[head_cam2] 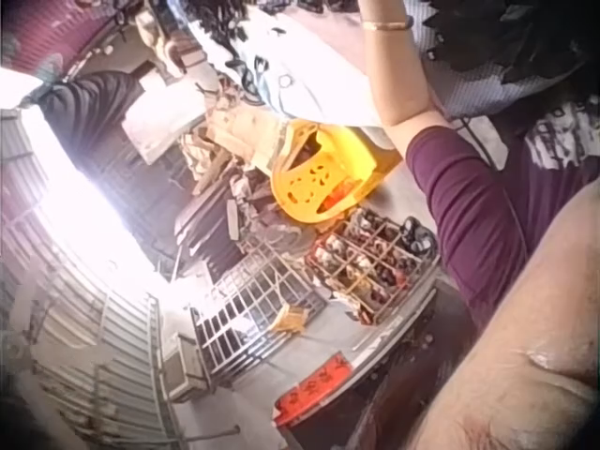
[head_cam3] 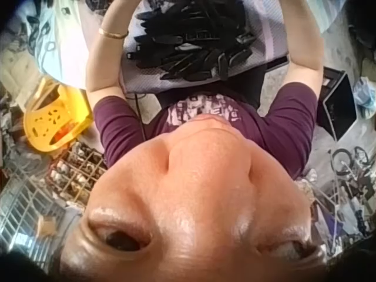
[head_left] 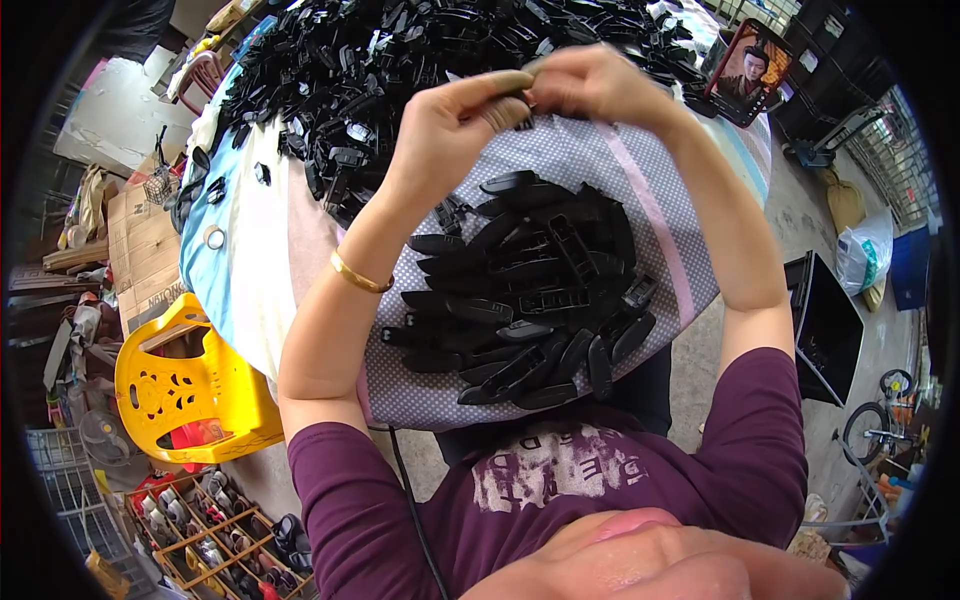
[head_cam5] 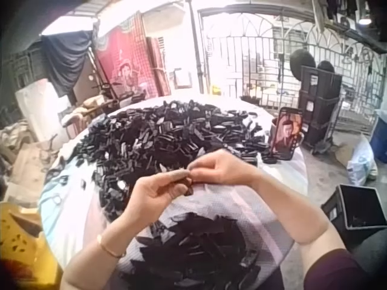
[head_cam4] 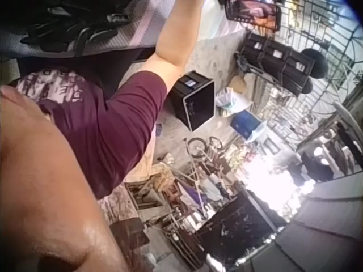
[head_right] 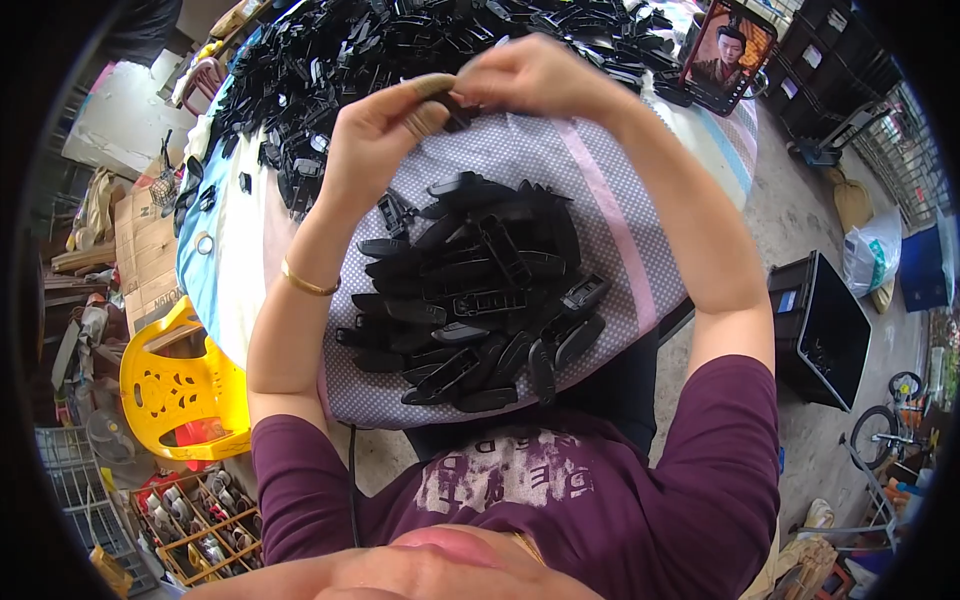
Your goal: Manually sort and inspect small black plastic components on a table.
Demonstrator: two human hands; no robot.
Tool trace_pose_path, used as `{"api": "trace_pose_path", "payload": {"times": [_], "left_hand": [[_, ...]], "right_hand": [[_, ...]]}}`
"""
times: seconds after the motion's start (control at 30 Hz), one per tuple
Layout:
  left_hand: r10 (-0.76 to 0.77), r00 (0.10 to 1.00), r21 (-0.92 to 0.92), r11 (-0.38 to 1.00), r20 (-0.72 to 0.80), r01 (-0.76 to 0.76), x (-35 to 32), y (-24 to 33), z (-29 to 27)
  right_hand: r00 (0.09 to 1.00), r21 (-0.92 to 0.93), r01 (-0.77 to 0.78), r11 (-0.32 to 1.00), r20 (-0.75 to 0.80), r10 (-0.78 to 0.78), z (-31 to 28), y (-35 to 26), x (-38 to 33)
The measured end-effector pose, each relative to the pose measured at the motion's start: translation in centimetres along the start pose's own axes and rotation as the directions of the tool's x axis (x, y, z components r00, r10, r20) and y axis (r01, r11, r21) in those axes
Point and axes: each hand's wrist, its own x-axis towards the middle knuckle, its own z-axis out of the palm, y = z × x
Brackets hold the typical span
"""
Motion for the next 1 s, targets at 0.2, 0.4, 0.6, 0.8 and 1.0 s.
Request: {"api": "trace_pose_path", "payload": {"times": [0.2,0.4,0.6,0.8,1.0], "left_hand": [[0.206,0.898,0.398,0.841,0.390,-0.366,-1.2,3.0,2.3],[0.186,0.899,0.182,0.944,0.396,-0.276,-0.6,2.3,2.5],[-0.020,0.994,0.619,0.783,0.111,-0.053,3.0,-0.9,1.1],[0.163,0.958,0.860,0.424,0.238,-0.285,4.7,-4.6,4.6],[0.119,0.937,0.881,0.320,0.328,-0.349,6.3,-4.8,5.5]], "right_hand": [[0.724,-0.642,-0.689,0.336,-0.635,0.270,-7.9,6.6,1.8],[0.660,-0.710,-0.700,0.079,-0.600,0.452,-8.0,10.6,4.4],[0.750,-0.774,-0.633,0.021,-0.606,0.264,-7.8,10.5,2.9],[0.803,-0.721,-0.508,0.471,-0.594,-0.044,-6.1,7.0,1.9],[0.849,-0.137,-0.042,0.990,-0.527,-0.037,-1.9,0.9,-0.6]]}}
